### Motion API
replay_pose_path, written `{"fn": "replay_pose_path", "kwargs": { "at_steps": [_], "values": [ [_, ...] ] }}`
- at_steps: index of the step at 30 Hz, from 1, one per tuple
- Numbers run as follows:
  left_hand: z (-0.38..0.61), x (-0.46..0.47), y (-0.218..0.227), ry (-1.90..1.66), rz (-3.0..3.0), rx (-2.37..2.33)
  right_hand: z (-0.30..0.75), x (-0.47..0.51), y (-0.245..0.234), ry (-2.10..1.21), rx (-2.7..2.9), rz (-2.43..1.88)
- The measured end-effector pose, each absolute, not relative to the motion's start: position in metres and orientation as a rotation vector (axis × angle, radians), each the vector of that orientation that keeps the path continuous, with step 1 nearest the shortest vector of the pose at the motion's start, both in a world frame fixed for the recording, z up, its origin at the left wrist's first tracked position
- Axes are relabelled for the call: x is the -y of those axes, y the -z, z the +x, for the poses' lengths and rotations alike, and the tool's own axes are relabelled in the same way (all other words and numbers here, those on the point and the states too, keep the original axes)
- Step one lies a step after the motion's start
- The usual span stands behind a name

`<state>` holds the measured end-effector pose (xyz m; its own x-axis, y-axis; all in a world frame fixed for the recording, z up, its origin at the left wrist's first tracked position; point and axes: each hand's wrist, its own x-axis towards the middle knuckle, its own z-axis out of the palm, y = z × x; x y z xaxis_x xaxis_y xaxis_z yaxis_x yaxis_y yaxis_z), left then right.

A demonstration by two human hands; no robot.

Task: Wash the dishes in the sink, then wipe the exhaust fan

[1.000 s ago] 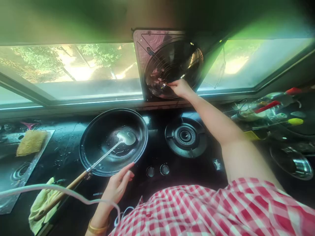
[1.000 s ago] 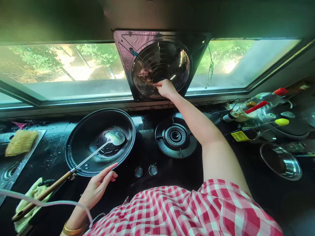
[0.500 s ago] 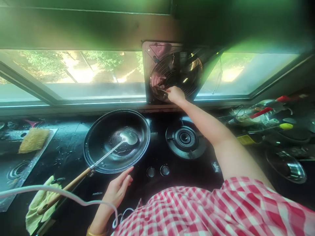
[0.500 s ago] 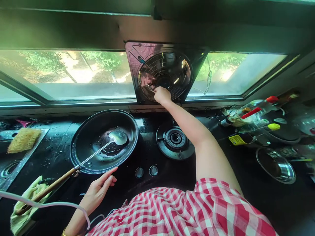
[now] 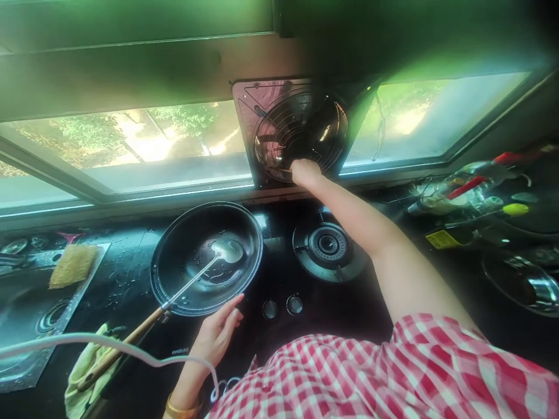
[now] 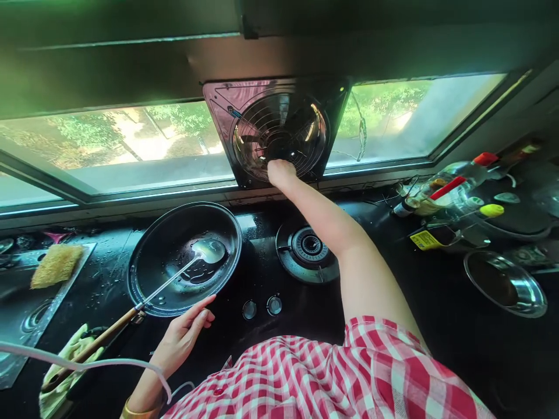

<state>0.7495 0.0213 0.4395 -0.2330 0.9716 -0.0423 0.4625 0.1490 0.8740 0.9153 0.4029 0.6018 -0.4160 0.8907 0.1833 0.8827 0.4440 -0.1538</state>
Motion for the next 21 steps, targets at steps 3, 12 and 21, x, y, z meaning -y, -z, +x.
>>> {"fn": "replay_pose_path", "kwargs": {
  "at_steps": [3,12,21],
  "values": [
    [0.752,-0.019,-0.443,-1.001,1.382,-1.803,0.900,-0.391,-0.615,0.055,2.499,-1.495],
    [0.743,-0.008,-0.441,-0.968,1.313,-1.851,0.933,-0.418,-0.586,-0.875,1.647,-1.079],
    [0.743,-0.009,-0.445,-0.924,1.309,-1.886,0.930,-0.429,-0.552,-1.118,1.712,-1.073]
  ]
}}
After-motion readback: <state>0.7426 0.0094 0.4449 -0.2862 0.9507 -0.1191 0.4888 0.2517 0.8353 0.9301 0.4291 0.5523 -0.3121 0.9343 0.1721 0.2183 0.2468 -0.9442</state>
